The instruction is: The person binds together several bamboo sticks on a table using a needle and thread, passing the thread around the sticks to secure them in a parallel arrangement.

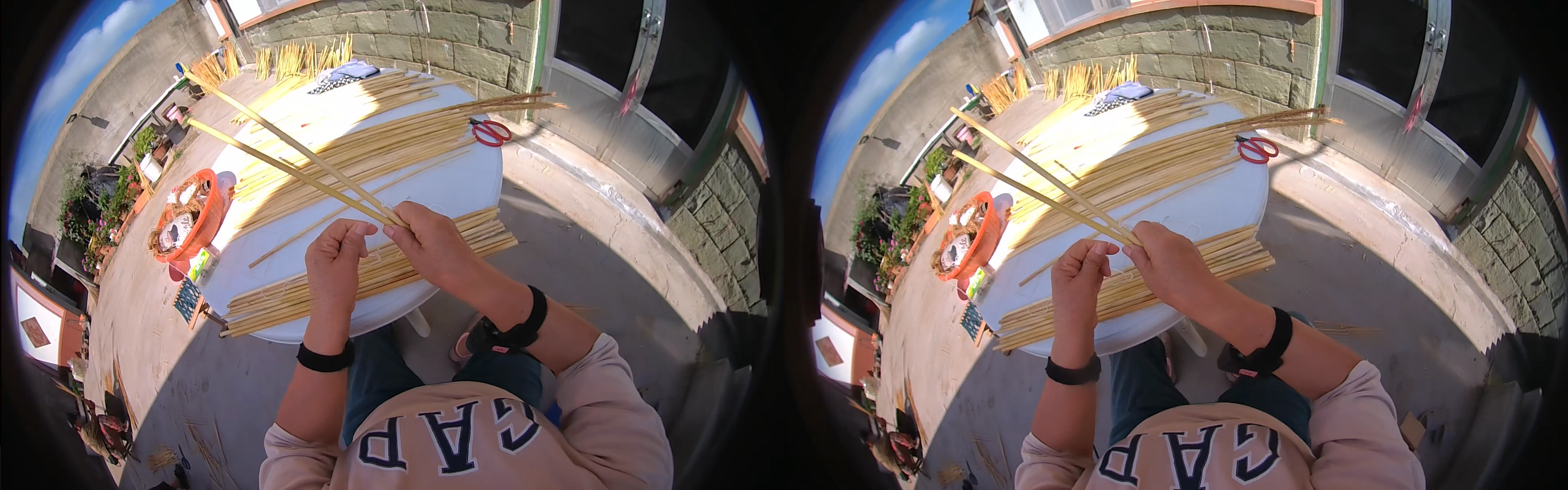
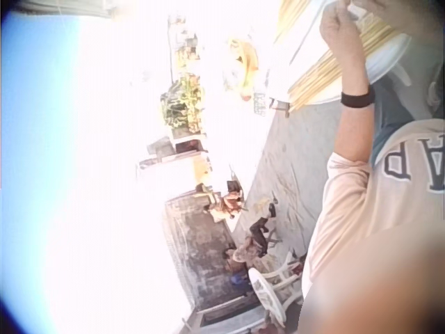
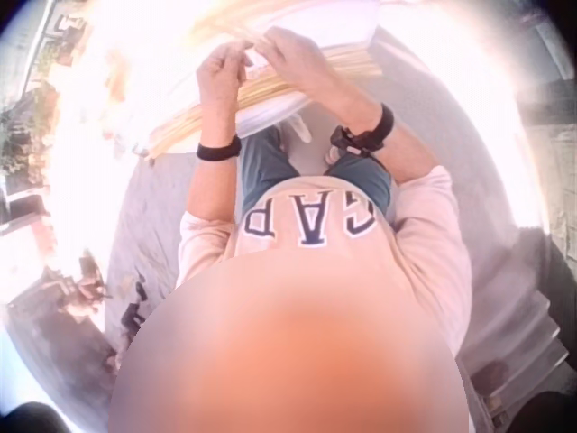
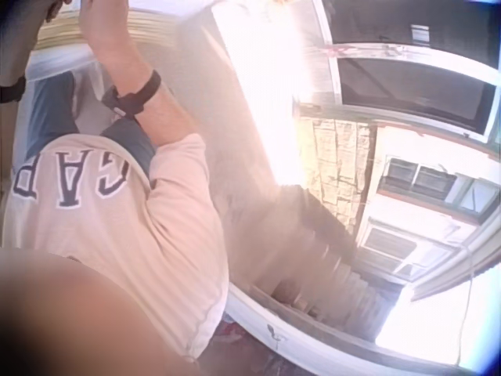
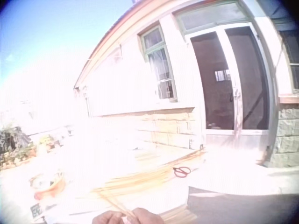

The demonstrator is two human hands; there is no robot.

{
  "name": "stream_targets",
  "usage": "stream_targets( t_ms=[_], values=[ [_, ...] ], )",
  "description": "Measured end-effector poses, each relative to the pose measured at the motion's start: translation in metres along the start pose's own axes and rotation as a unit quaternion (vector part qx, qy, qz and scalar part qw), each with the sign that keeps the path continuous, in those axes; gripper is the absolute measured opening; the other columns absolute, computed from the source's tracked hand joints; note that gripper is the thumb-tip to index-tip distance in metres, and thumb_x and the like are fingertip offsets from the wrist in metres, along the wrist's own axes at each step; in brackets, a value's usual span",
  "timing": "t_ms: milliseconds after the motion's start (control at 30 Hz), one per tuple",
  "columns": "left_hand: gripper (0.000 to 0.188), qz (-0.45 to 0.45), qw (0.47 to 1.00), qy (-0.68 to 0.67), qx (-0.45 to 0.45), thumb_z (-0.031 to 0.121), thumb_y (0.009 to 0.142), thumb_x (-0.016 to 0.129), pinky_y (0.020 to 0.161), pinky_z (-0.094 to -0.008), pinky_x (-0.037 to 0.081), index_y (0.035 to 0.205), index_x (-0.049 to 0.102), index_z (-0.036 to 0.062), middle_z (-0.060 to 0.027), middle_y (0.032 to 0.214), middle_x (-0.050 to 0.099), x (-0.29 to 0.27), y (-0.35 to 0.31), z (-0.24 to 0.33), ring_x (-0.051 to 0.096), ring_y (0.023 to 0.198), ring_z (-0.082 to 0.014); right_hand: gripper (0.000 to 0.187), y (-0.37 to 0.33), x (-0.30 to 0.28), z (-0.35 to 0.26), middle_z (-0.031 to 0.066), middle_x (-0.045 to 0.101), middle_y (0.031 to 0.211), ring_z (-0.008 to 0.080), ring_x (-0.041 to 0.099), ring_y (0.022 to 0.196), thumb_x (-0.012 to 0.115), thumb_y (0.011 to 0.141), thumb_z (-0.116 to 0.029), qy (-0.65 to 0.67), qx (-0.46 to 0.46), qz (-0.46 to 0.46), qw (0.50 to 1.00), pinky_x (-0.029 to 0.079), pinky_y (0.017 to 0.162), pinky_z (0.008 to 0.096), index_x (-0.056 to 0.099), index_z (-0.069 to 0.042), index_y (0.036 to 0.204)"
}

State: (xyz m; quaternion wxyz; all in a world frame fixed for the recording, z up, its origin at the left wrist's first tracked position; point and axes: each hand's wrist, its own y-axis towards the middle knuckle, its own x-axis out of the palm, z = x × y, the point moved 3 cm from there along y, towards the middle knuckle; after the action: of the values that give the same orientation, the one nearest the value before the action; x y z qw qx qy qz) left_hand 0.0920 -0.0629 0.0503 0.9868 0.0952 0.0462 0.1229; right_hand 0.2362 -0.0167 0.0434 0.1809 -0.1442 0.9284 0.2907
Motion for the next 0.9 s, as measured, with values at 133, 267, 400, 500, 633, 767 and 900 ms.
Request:
stream_targets(
  t_ms=[133, 267, 400, 500, 633, 767, 900],
  values=[
    [0.021, 0.056, 0.994, 0.072, 0.06, 0.017, 0.094, 0.058, 0.056, -0.0207, 0.034, 0.079, 0.062, 0.0024, 0.0031, 0.067, 0.053, -0.015, -0.009, -0.005, 0.042, 0.062, -0.0064, 0.021, -0.004, -0.013, 0.008, 0.0141, 0.049, 0.067, 0.0241, 0.046, 0.06, 0.058, 0.092, -0.017, 0.005, 0.025, -0.002, 1.0, 0.04, 0.059, 0.0359, 0.049, 0.001, 0.085],
    [0.023, 0.135, 0.945, 0.257, 0.152, 0.015, 0.094, 0.054, 0.058, -0.0284, 0.039, 0.075, 0.053, 0.0018, -0.0033, 0.065, 0.052, -0.051, -0.012, -0.002, 0.044, 0.06, -0.0141, 0.023, 0.002, -0.023, 0.022, 0.0074, 0.048, 0.065, 0.0144, 0.043, 0.061, 0.057, 0.094, -0.02, 0.039, 0.076, -0.002, 0.996, 0.039, 0.058, 0.0323, 0.051, 0.0, 0.085],
    [0.022, 0.227, 0.845, 0.44, 0.201, 0.012, 0.094, 0.052, 0.058, -0.0312, 0.04, 0.075, 0.049, 0.0014, -0.0069, 0.067, 0.049, -0.112, -0.017, -0.001, 0.047, 0.059, -0.0197, 0.024, 0.007, -0.029, 0.039, 0.0118, 0.053, 0.066, 0.0234, 0.048, 0.062, 0.058, 0.092, -0.021, 0.079, 0.108, 0.003, 0.991, 0.042, 0.06, 0.0363, 0.051, 0.001, 0.084],
    [0.021, 0.324, 0.801, 0.486, 0.131, 0.011, 0.094, 0.051, 0.057, -0.0332, 0.041, 0.076, 0.049, 0.0014, -0.0076, 0.07, 0.05, -0.172, -0.023, -0.01, 0.048, 0.06, -0.0217, 0.024, 0.012, -0.028, 0.047, 0.0151, 0.056, 0.067, 0.0287, 0.052, 0.062, 0.058, 0.091, -0.021, 0.083, 0.124, 0.006, 0.989, 0.043, 0.062, 0.0389, 0.051, 0.002, 0.084],
    [0.021, 0.417, 0.705, 0.57, 0.06, 0.011, 0.094, 0.049, 0.065, -0.0386, 0.046, 0.078, 0.056, -0.0009, -0.0095, 0.082, 0.053, -0.243, -0.044, -0.019, 0.056, 0.07, -0.0234, 0.025, 0.015, -0.024, 0.046, 0.015, 0.055, 0.066, 0.0289, 0.051, 0.062, 0.058, 0.091, -0.021, 0.088, 0.152, -0.001, 0.984, 0.043, 0.061, 0.0385, 0.051, 0.002, 0.083],
    [0.01, 0.428, 0.641, 0.635, 0.043, 0.008, 0.09, 0.056, 0.078, -0.0416, 0.047, 0.096, 0.06, 0.0007, -0.0158, 0.111, 0.055, -0.252, -0.052, -0.018, 0.057, 0.1, -0.0291, 0.022, 0.01, -0.016, 0.032, 0.0125, 0.052, 0.067, 0.0257, 0.048, 0.062, 0.06, 0.09, -0.02, 0.061, 0.105, -0.028, 0.992, 0.041, 0.06, 0.0362, 0.053, 0.001, 0.085],
    [0.04, 0.265, 0.868, 0.375, 0.188, 0.008, 0.086, 0.063, 0.09, -0.0346, 0.046, 0.125, 0.054, 0.0067, -0.0142, 0.134, 0.046, -0.166, -0.041, -0.008, 0.046, 0.123, -0.0243, 0.019, 0.004, 0.005, 0.012, 0.0085, 0.05, 0.071, 0.0172, 0.045, 0.062, 0.063, 0.09, -0.018, 0.041, 0.01, -0.036, 0.998, 0.039, 0.058, 0.0313, 0.057, 0.001, 0.09]
  ],
)
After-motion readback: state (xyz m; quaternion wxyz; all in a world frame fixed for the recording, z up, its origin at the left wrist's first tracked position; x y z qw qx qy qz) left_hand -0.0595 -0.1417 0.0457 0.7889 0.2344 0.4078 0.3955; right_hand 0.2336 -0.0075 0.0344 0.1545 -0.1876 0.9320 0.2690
